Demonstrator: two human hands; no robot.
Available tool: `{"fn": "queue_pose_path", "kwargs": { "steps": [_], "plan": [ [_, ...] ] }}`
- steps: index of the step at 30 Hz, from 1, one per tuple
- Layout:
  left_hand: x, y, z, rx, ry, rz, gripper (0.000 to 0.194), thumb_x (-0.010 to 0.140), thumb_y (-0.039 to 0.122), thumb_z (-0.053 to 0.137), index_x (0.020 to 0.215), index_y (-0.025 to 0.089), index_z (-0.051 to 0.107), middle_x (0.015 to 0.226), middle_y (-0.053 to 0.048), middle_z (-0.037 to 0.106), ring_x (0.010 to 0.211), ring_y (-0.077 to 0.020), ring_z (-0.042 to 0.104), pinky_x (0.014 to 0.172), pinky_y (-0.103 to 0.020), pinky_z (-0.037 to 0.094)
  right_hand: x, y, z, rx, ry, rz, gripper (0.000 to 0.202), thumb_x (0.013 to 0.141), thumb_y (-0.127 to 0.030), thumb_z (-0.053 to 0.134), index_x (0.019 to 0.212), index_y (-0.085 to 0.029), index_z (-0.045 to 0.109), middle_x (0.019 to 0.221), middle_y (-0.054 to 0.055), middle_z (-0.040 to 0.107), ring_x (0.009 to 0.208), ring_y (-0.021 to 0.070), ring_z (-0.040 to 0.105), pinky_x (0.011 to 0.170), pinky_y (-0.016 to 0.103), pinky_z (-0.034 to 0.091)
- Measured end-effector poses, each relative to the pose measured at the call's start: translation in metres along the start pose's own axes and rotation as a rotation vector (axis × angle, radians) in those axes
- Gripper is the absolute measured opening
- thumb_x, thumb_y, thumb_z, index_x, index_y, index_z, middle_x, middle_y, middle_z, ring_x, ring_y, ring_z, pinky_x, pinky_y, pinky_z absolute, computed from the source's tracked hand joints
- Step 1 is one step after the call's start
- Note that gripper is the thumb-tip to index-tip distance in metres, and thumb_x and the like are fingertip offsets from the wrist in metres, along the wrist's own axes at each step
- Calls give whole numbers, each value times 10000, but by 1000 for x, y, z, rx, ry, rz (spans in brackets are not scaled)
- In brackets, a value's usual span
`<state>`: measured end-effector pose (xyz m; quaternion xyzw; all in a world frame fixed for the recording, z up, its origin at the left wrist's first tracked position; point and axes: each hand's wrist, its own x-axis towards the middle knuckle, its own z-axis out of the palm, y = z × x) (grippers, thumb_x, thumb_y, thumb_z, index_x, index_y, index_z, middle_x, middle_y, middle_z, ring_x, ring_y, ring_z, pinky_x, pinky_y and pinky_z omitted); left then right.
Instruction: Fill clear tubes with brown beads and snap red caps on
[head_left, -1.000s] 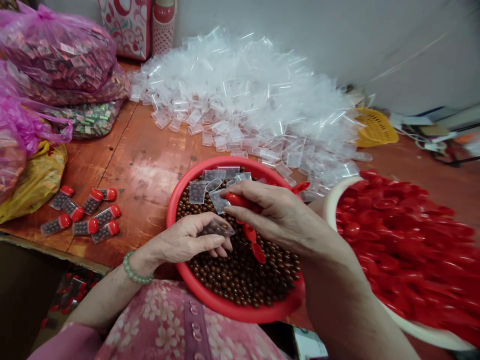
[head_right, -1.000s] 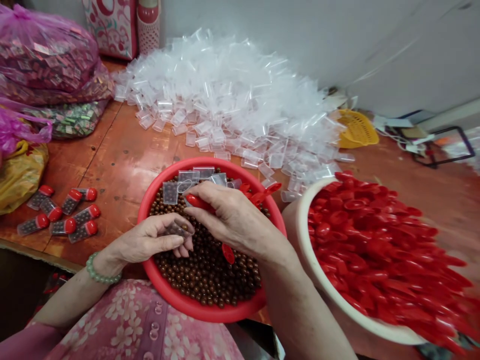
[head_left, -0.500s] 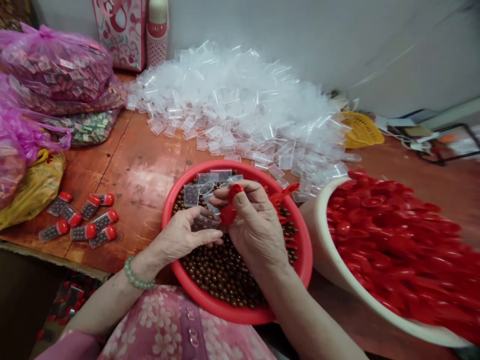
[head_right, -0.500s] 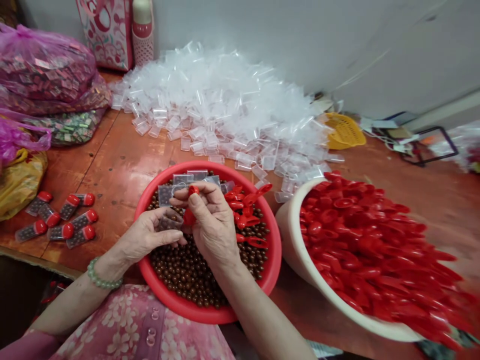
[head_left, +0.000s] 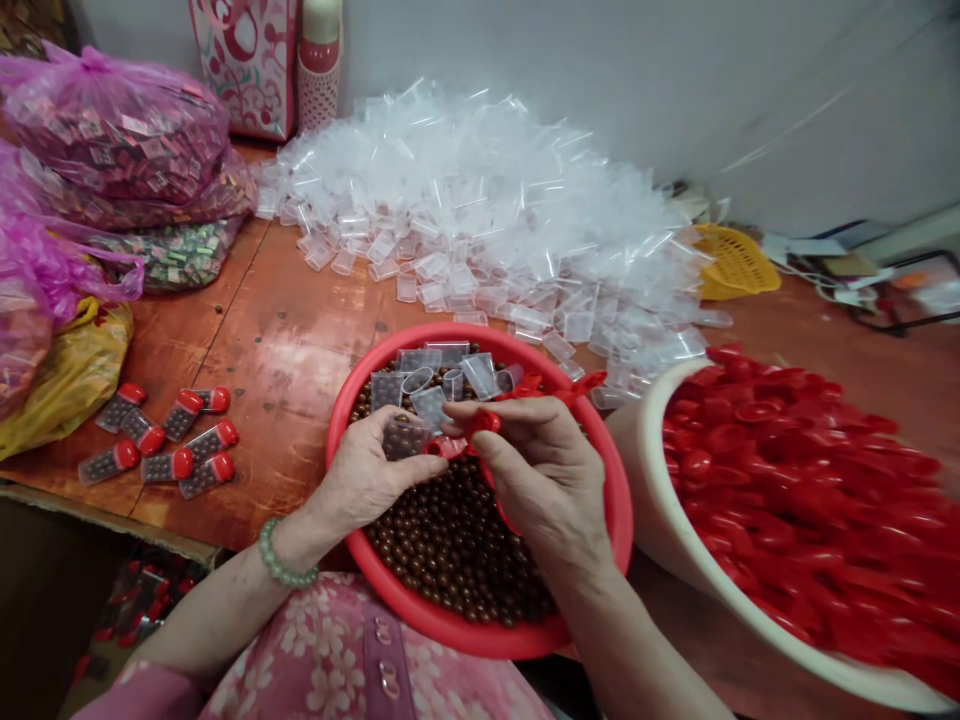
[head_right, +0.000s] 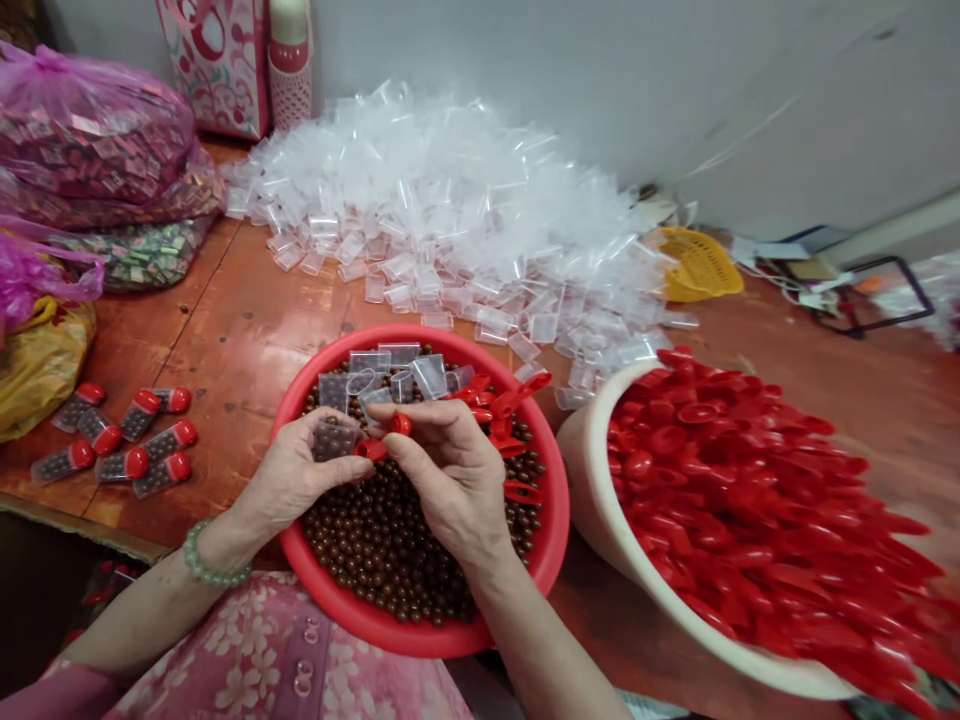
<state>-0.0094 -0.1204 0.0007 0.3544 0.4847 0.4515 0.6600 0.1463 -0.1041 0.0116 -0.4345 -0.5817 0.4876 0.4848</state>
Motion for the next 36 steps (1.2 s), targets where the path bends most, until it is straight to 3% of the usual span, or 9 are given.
{"fn": "queue_pose_path", "kwargs": {
  "steps": [5,11,17,23,26,36],
  "plan": [
    [0,1,1,-72,-29,-11,288,647,251,781,817,153,570,741,34,603,687,-99,533,713,-245,428,0,-3,-15,-421,-151,-228,199,811,-162,700,986,-253,681,952,34,750,874,185,713,810,327,591],
    [1,0,0,-33,-67,-29,256,644,197,735,827,148,563,741,35,594,677,-97,525,685,-234,417,0,-5,-17,-576,-313,-439,291,852,-112,633,1108,-237,692,1025,78,743,918,183,718,823,296,605],
    [1,0,-2,-96,-138,-62,313,650,184,741,906,142,566,855,-7,645,791,-124,601,793,-267,464,-3,-4,-25,-680,-375,-392,376,900,-102,543,1227,-261,639,1135,85,708,1002,178,698,869,302,597],
    [-1,-3,-6,-188,-323,-138,349,746,356,721,956,132,558,852,-51,663,735,-126,648,695,-248,488,6,-11,-28,-558,-218,-249,297,884,-187,609,1161,-274,673,1019,47,744,909,194,715,818,331,599],
    [-1,-5,-9,-152,-425,-130,388,758,437,716,934,133,553,825,-46,646,696,-114,628,654,-238,479,13,-14,-22,-494,-238,-211,269,886,-213,607,1138,-269,684,1023,44,743,911,202,711,819,349,593],
    [-1,-6,-9,-104,-428,-122,415,758,490,703,896,139,529,783,-18,604,665,-102,598,644,-248,470,19,-18,-16,-536,-327,-281,254,888,-178,594,1118,-242,683,976,53,730,864,175,696,773,300,577]
  ]
}}
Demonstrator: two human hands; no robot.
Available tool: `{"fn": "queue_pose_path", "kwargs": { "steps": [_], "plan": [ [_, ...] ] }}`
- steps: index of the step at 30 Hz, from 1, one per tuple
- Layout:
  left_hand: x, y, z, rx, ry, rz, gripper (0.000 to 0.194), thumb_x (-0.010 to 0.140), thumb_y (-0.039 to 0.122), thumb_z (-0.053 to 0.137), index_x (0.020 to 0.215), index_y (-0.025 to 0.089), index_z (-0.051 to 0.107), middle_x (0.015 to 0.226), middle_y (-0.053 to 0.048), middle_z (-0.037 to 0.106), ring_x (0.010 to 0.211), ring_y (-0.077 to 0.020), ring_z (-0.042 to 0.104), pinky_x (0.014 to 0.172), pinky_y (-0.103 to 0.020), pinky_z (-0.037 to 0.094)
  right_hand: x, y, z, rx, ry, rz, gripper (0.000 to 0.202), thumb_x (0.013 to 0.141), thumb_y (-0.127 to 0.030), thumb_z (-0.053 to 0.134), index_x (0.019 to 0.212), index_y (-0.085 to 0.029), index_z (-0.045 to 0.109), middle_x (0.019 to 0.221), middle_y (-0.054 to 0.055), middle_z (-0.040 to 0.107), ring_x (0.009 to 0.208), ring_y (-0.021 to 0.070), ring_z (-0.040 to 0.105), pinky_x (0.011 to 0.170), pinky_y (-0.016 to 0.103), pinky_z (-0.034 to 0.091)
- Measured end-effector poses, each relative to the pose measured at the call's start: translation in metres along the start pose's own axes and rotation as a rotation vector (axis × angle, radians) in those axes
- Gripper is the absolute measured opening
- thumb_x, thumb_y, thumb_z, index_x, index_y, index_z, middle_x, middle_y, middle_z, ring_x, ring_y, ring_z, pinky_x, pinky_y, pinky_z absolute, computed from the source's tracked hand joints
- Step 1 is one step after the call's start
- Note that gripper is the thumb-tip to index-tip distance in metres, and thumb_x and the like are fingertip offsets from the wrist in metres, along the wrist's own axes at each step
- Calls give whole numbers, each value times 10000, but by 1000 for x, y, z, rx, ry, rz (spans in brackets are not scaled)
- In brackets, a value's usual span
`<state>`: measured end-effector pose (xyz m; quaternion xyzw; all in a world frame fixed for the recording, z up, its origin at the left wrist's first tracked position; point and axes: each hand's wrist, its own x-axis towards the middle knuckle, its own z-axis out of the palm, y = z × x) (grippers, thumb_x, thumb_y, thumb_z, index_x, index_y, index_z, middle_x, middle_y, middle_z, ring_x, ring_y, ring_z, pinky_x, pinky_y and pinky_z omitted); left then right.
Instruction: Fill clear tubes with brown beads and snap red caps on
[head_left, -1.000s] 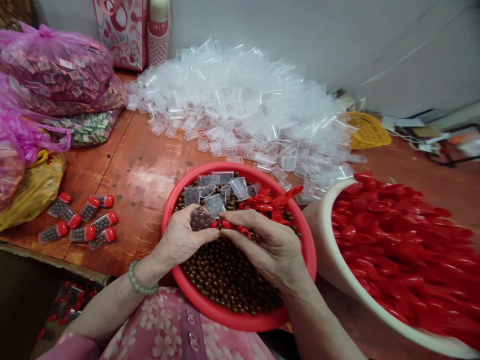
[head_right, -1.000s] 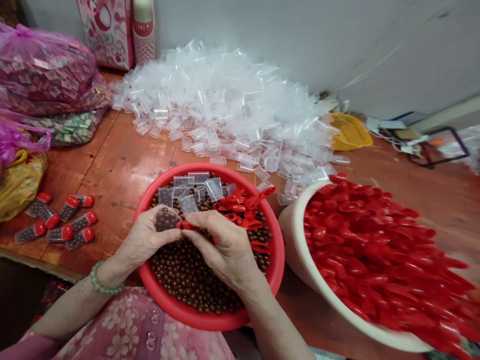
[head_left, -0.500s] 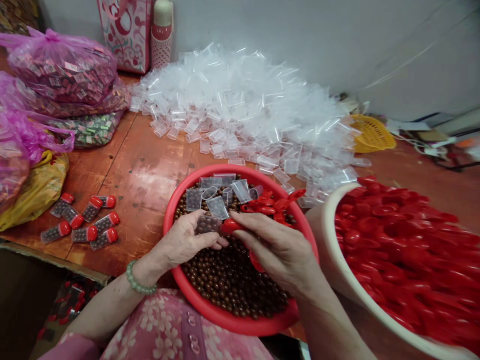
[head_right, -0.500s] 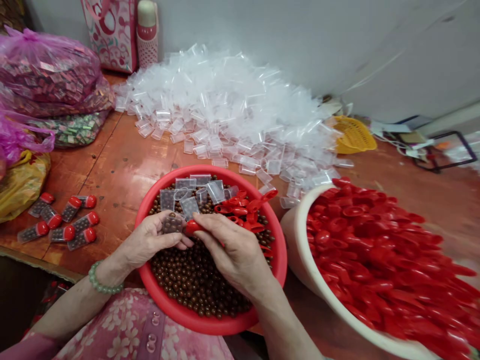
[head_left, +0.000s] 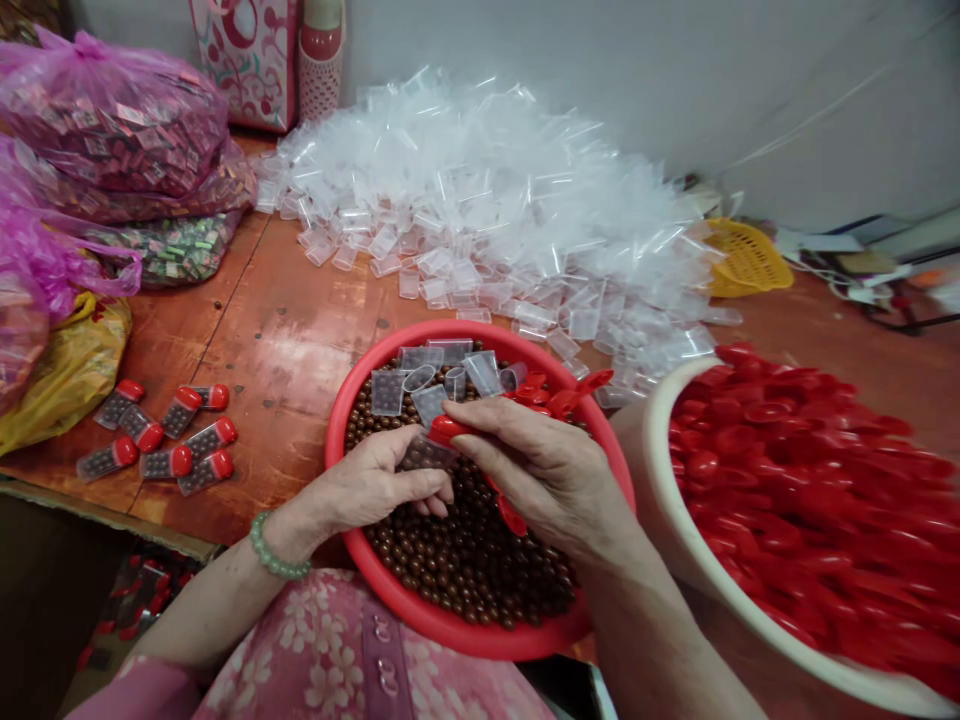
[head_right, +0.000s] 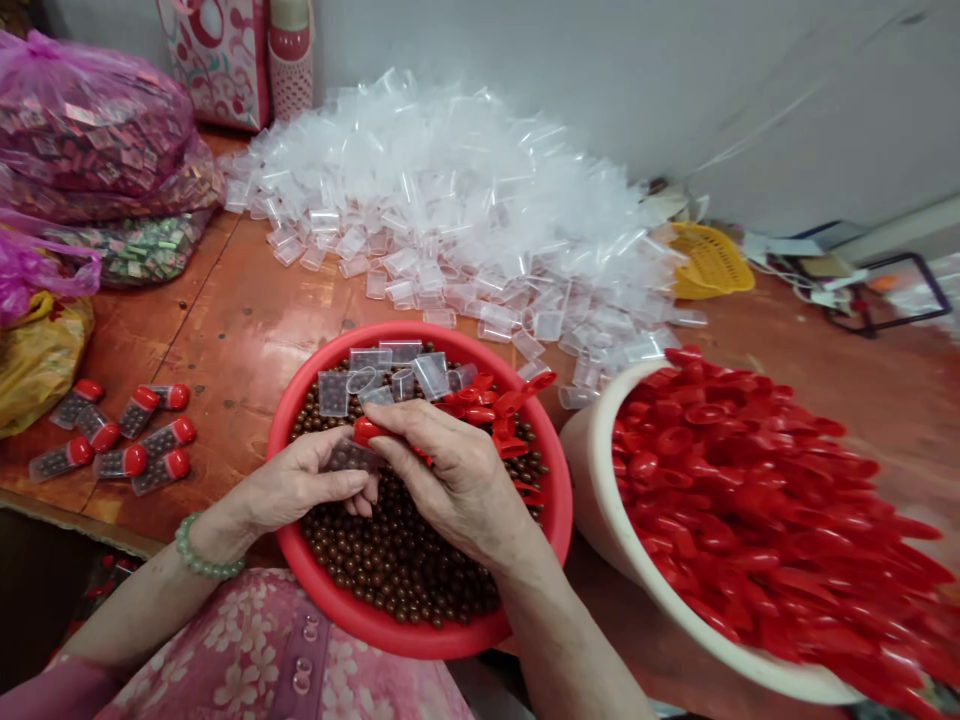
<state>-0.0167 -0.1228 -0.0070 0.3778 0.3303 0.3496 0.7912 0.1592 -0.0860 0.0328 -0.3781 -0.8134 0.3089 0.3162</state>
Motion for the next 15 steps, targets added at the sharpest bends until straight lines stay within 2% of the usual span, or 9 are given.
{"fn": "queue_pose_path", "kwargs": {
  "steps": [4,10,15],
  "plan": [
    [-1,1,1,-33,24,-4,416,754,480,713,924,145,533,777,-10,604,666,-98,592,652,-246,463,-5,1,-8,-54,13,15,237,887,-190,598,1099,-239,690,949,59,730,832,180,698,757,304,581],
    [0,2,2,-87,59,2,418,744,452,730,958,144,547,767,-2,610,679,-102,592,674,-250,455,-14,9,-22,-127,7,41,244,875,-196,618,1103,-239,694,1003,68,737,905,209,706,791,320,588],
    [1,2,3,-78,59,26,401,761,425,718,995,138,563,829,-24,625,734,-113,595,721,-259,453,-10,4,-6,-12,151,113,233,879,-212,623,1096,-263,691,1003,36,742,899,195,705,828,334,577]
  ]
}}
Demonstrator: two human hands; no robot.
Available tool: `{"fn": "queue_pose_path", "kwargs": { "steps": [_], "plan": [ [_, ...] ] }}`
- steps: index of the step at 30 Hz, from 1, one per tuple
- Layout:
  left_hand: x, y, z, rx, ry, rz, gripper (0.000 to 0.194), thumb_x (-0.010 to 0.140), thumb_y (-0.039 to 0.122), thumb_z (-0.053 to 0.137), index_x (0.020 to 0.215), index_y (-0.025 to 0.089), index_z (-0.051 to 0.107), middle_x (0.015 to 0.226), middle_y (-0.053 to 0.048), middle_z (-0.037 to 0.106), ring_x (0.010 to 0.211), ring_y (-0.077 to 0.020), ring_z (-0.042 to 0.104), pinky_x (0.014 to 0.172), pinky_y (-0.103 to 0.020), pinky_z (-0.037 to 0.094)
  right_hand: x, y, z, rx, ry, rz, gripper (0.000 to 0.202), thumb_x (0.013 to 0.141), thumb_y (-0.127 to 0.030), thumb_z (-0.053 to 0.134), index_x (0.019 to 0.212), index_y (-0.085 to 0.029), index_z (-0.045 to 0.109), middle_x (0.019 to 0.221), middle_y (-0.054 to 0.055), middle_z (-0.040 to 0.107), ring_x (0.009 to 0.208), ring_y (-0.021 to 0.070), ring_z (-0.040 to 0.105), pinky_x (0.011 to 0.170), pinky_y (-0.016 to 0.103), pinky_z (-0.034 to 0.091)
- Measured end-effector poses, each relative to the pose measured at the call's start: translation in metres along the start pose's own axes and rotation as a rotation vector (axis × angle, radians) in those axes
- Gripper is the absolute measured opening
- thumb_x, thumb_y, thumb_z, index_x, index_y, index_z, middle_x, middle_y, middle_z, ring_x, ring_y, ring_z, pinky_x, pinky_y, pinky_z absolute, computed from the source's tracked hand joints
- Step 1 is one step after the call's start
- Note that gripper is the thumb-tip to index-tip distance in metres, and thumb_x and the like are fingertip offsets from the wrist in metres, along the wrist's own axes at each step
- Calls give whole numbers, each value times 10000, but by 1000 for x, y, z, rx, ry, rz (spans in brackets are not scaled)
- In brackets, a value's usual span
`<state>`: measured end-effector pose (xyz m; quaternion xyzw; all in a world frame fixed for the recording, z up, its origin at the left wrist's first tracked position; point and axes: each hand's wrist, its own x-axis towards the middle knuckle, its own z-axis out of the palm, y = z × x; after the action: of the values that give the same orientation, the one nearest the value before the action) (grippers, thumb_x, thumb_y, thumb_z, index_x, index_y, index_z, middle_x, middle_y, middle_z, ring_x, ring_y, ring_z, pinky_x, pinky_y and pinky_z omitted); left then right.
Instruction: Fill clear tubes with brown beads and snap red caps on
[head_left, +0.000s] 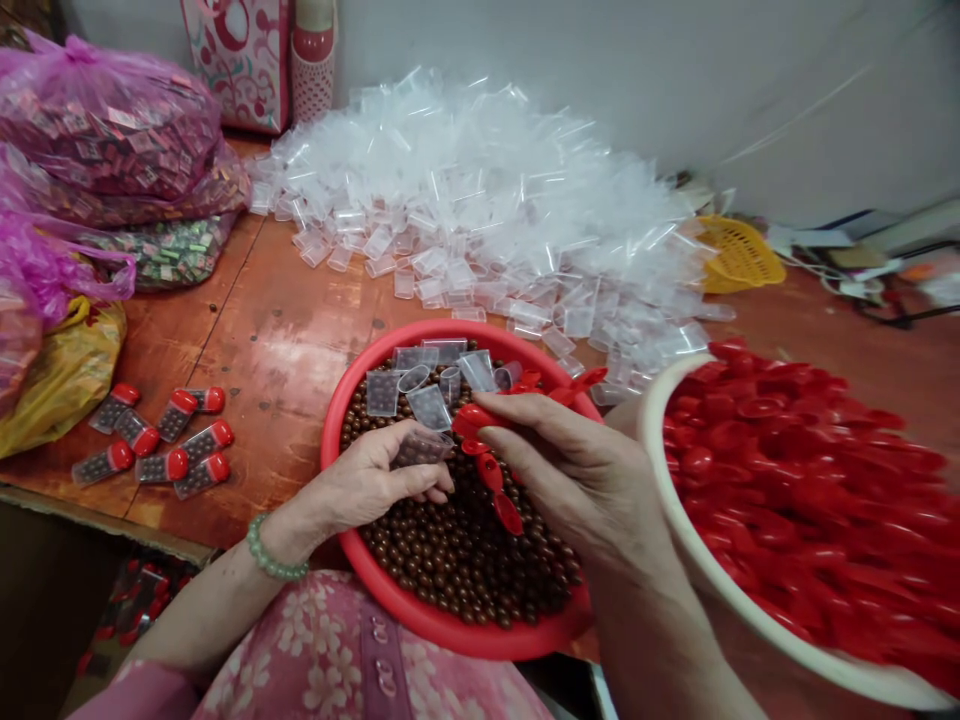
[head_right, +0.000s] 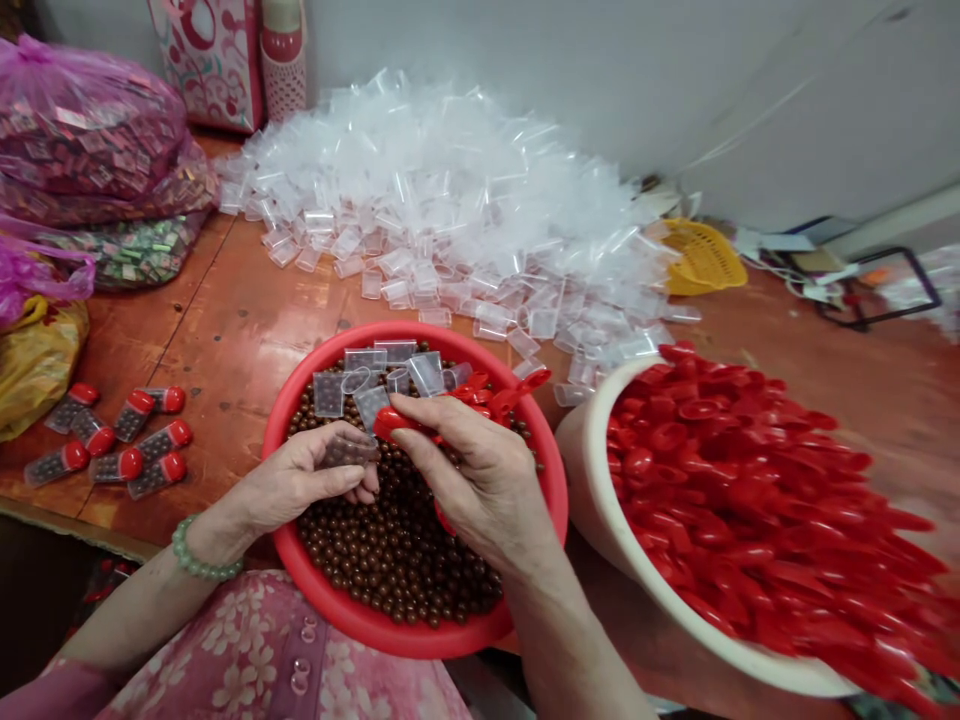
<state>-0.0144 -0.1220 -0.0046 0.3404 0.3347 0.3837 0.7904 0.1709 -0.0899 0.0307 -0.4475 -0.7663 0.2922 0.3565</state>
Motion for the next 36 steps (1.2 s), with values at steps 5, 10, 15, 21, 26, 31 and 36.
{"fn": "queue_pose_path", "kwargs": {
  "steps": [5,10,15,21,26,31,36],
  "plan": [
    [1,-2,1,-4,18,23,350,751,325,719,1013,142,576,851,-16,599,755,-117,577,750,-269,465,-1,-7,24,93,15,50,196,876,-237,632,1061,-258,693,985,29,746,873,189,708,817,334,581],
    [1,-3,0,41,-6,32,291,783,256,651,1031,133,559,836,-9,569,734,-103,538,755,-270,456,-6,-7,30,123,65,78,176,864,-229,645,1029,-256,703,939,22,749,829,180,710,800,322,580],
    [2,-3,-1,127,-12,17,195,788,250,618,924,134,538,765,0,555,686,-100,525,697,-258,436,-8,0,32,137,53,65,175,861,-206,644,1024,-239,700,927,20,748,816,167,710,770,296,578],
    [1,-2,-1,159,-34,25,215,795,278,629,912,131,524,734,11,544,661,-93,513,665,-241,433,-9,3,33,114,63,-10,151,868,-175,625,1000,-229,674,889,13,734,791,153,703,737,273,572],
    [0,-2,-4,111,-60,68,264,814,367,648,902,134,561,762,13,534,686,-89,488,675,-226,412,-7,1,27,-115,-58,-281,314,846,-277,664,1139,-205,579,985,83,708,876,215,692,769,330,573],
    [0,0,-2,50,-7,17,335,783,442,677,780,129,558,724,1,549,675,-101,498,670,-235,411,-9,0,36,-351,-118,-364,720,773,-525,687,1301,-118,415,1057,188,643,948,314,642,780,462,558],
    [1,1,-1,-74,-19,19,416,718,497,739,775,122,569,721,-1,556,678,-101,509,703,-246,426,-9,-1,46,-515,-27,-463,597,822,-290,572,1339,-75,364,1044,199,620,926,301,616,749,450,539]
  ]
}}
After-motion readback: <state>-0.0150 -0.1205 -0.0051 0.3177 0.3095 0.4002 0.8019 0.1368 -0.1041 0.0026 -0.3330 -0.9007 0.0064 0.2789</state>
